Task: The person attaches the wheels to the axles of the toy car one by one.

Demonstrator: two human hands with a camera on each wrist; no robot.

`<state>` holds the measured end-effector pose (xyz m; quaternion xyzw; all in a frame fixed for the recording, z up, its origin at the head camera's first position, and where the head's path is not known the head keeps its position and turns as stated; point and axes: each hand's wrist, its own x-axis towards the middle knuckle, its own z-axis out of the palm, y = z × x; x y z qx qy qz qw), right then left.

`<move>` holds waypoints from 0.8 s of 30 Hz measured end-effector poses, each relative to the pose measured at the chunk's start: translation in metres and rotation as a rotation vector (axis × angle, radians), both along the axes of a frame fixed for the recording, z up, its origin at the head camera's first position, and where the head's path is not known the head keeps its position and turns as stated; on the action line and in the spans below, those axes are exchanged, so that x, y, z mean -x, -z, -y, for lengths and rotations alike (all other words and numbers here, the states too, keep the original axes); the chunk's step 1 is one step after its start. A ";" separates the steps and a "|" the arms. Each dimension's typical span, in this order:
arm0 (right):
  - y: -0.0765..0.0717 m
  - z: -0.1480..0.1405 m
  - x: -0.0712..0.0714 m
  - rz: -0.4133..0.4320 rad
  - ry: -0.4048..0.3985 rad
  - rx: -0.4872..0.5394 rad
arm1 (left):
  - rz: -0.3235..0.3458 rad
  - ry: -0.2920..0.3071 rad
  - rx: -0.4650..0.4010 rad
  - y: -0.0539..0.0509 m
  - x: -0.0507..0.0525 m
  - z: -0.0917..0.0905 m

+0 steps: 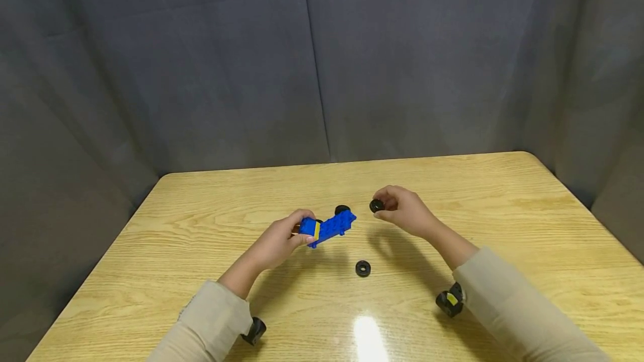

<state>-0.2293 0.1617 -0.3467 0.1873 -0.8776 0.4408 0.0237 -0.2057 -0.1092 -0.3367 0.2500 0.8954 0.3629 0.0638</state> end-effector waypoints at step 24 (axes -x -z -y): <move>-0.018 0.006 -0.030 -0.076 0.002 0.026 | 0.101 -0.094 -0.207 0.005 -0.004 -0.001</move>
